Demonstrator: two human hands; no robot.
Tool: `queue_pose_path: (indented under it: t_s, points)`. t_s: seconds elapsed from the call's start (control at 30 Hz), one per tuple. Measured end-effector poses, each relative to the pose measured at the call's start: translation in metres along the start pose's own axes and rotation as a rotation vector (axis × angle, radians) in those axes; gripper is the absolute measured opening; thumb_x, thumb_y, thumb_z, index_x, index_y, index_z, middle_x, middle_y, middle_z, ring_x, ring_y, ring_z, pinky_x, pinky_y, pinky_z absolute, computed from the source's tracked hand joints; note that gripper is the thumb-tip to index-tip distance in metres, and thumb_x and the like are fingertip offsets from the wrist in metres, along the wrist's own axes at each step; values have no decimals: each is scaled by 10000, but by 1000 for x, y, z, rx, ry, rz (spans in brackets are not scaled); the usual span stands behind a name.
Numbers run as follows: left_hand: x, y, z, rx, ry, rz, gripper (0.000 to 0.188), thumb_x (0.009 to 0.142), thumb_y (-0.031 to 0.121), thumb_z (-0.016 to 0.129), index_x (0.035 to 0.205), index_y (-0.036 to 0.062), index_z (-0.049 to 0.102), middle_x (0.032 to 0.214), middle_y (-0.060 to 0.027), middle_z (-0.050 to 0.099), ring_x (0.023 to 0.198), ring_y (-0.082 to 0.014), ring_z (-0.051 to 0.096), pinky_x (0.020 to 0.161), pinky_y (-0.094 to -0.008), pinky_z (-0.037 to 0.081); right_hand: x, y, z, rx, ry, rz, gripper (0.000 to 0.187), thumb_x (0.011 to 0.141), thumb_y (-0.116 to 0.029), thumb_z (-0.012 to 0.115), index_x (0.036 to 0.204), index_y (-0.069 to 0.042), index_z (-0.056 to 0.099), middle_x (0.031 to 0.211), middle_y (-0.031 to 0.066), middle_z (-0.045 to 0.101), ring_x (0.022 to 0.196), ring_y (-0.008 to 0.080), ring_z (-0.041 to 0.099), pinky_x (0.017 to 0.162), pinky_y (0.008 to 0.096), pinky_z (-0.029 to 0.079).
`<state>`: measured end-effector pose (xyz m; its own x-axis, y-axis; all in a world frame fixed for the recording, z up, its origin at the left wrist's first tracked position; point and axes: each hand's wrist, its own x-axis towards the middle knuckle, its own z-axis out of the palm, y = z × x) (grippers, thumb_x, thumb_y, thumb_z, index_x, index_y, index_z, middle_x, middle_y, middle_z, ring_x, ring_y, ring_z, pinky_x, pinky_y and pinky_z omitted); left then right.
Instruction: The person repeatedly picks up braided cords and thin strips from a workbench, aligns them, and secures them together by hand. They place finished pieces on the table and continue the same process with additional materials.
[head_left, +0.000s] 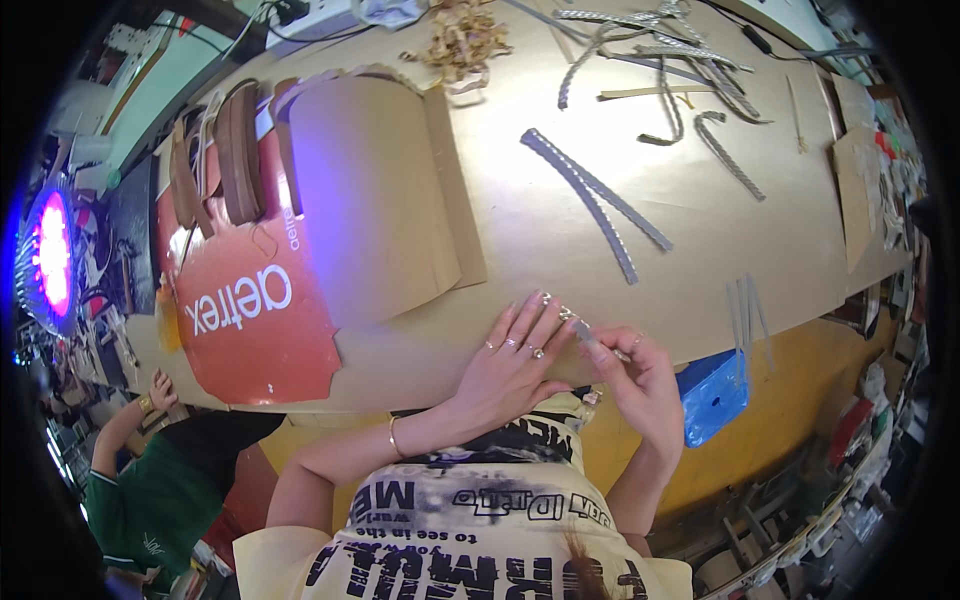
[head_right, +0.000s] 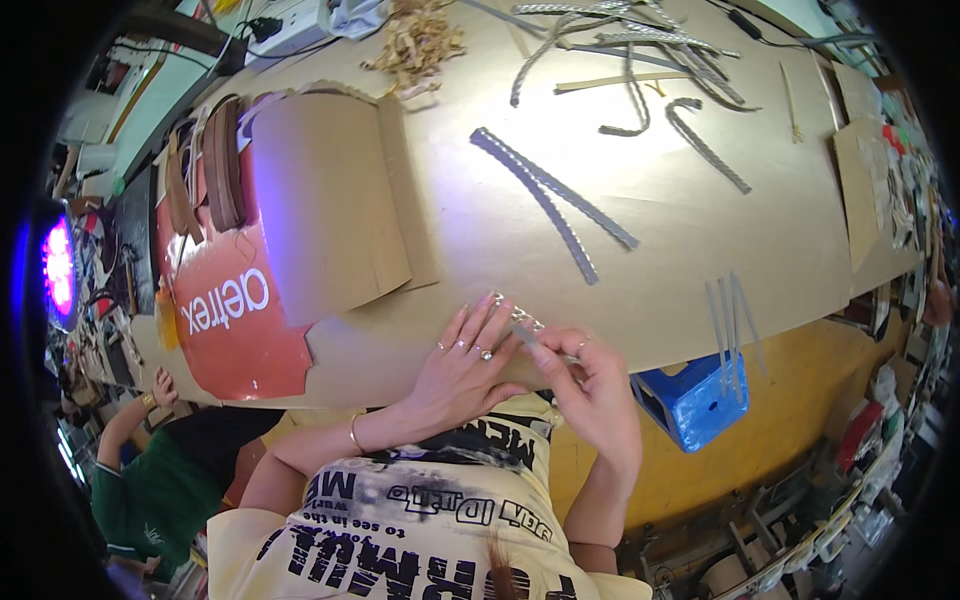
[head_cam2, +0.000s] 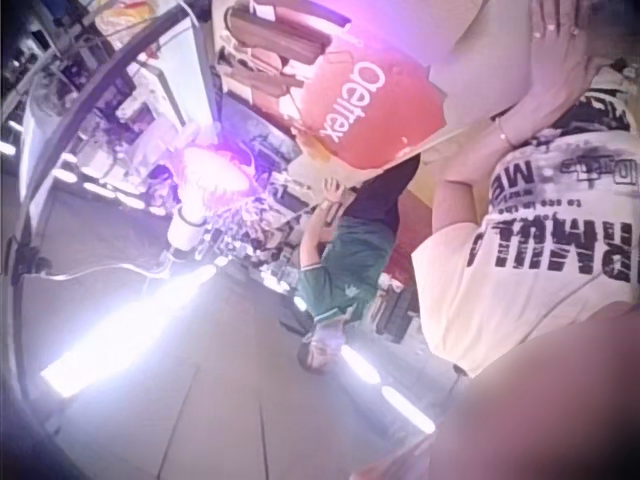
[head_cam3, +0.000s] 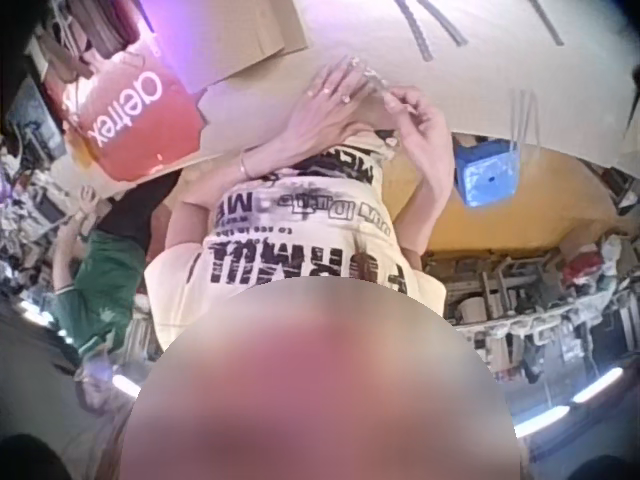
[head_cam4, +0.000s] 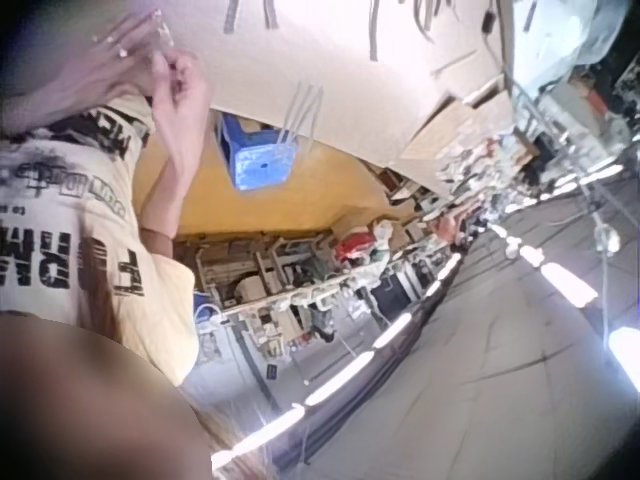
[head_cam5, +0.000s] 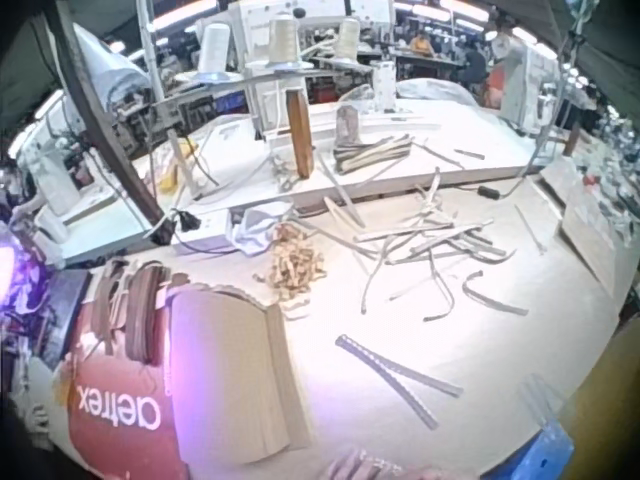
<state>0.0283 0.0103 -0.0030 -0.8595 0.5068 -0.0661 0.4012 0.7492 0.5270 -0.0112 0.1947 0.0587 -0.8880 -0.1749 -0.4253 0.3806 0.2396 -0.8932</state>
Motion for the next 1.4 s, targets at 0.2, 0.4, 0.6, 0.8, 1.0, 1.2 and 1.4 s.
queue_pose_path:
  t_s: [0.2,0.4,0.6,0.8,1.0,1.2,1.4]
  points:
    - [-1,-15,-13,-162,-24,-16,738,898,431,653,1446,-11,433,1600,-205,255,1480,-353,267,1184,-517,258,21,11,23,-170,49,81,215,1004,-160,615,932,33,678,764,2,618,703,56,530,610,230,422]
    - [-9,-36,-18,-152,42,-79,679,921,318,665,1464,-3,414,1590,-199,294,1468,-338,308,1180,-518,262,29,17,37,-190,135,146,235,1001,-176,627,909,35,670,724,-35,588,674,40,488,596,214,398]
    - [-9,-34,-16,-38,74,-86,630,930,312,655,1468,61,446,1580,-175,334,1469,-334,311,1171,-503,278,28,-7,43,-379,113,123,207,987,-158,620,922,34,662,662,3,560,623,56,459,543,254,372]
    - [-9,-29,-12,-49,102,-141,627,903,308,680,1451,79,477,1569,-161,350,1451,-319,340,1164,-489,291,45,-9,50,-506,72,-5,223,984,-171,588,880,15,653,613,134,557,537,244,509,531,371,397]
    - [-11,-25,-5,-56,161,-176,619,899,287,697,1452,104,487,1535,-165,364,1431,-334,351,1155,-506,290,47,-3,49,-515,88,14,237,983,-198,593,874,0,666,593,180,567,512,329,555,534,423,421]
    - [-13,-25,-3,-98,220,-183,629,877,248,728,1437,90,491,1467,-173,395,1379,-369,379,1128,-518,314,47,0,52,-543,119,-17,235,980,-202,595,879,-3,672,596,184,578,526,342,571,545,428,432]
    - [-14,-24,-8,-112,284,-182,672,858,224,748,1444,62,463,1376,-174,421,1287,-366,427,1068,-513,354,47,0,54,-568,135,-5,226,974,-199,597,878,-10,676,619,189,598,558,365,590,568,444,444]
